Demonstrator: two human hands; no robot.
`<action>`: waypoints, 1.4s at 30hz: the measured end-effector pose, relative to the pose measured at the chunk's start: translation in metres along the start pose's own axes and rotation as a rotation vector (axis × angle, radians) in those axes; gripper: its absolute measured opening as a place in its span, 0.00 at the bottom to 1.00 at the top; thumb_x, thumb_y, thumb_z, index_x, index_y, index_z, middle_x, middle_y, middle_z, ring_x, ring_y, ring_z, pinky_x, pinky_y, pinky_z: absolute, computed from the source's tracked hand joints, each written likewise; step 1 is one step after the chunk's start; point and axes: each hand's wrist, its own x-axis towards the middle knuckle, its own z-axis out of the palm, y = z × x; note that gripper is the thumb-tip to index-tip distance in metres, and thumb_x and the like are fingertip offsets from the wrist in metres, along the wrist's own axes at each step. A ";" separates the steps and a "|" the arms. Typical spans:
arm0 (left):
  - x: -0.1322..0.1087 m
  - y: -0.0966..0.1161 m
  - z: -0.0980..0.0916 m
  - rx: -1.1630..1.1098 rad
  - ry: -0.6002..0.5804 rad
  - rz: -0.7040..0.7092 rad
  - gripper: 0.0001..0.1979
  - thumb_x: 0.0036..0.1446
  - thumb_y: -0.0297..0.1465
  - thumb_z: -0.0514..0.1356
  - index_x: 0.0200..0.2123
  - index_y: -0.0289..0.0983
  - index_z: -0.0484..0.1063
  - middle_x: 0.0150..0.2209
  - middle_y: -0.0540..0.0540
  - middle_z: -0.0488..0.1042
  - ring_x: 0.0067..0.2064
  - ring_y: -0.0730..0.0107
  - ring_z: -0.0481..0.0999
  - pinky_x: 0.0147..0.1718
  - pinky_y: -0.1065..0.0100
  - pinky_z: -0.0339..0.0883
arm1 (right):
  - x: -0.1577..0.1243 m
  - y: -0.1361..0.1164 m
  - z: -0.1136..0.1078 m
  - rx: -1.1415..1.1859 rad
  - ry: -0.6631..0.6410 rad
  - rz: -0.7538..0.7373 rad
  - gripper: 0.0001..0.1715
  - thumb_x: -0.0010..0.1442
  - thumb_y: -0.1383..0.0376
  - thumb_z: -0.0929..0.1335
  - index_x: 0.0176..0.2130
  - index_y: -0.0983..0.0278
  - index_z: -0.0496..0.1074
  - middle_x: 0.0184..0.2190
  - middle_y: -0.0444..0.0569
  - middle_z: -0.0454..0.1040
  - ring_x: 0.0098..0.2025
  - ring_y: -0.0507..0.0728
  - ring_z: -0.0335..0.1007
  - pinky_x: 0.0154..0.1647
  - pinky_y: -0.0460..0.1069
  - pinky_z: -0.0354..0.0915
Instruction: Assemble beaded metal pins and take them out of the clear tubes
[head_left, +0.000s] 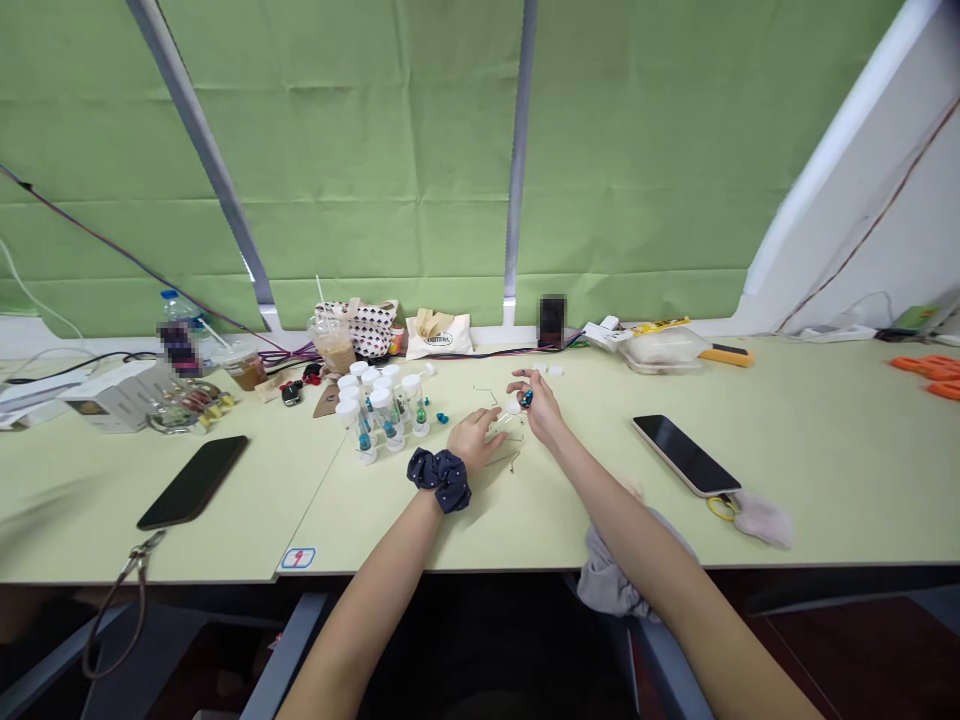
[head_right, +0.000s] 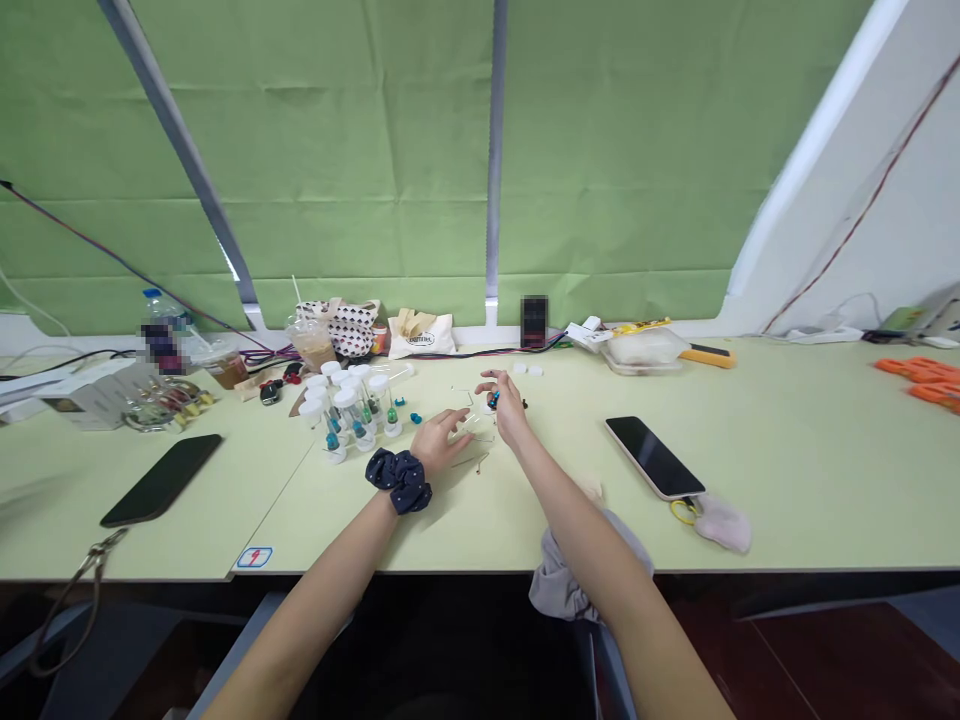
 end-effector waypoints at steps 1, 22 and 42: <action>0.000 0.001 0.000 -0.005 0.016 0.003 0.21 0.57 0.35 0.57 0.53 0.38 0.66 0.43 0.41 0.73 0.38 0.63 0.73 0.39 0.64 0.65 | -0.001 -0.001 0.003 -0.028 -0.021 -0.030 0.28 0.60 0.43 0.58 0.44 0.59 0.69 0.26 0.45 0.69 0.22 0.49 0.55 0.22 0.43 0.55; -0.001 0.005 0.005 -0.359 0.172 -0.024 0.38 0.59 0.31 0.55 0.66 0.43 0.35 0.41 0.45 0.69 0.35 0.72 0.69 0.34 0.69 0.66 | -0.020 0.004 0.022 -0.058 -0.257 0.077 0.32 0.58 0.41 0.61 0.52 0.55 0.70 0.37 0.47 0.70 0.34 0.53 0.67 0.31 0.46 0.64; -0.003 0.001 -0.004 -0.477 0.213 -0.104 0.35 0.60 0.33 0.54 0.66 0.43 0.39 0.40 0.45 0.67 0.33 0.73 0.68 0.27 0.74 0.63 | -0.020 -0.002 0.022 0.159 -0.163 -0.012 0.18 0.50 0.52 0.73 0.34 0.61 0.70 0.25 0.42 0.67 0.22 0.48 0.61 0.24 0.46 0.58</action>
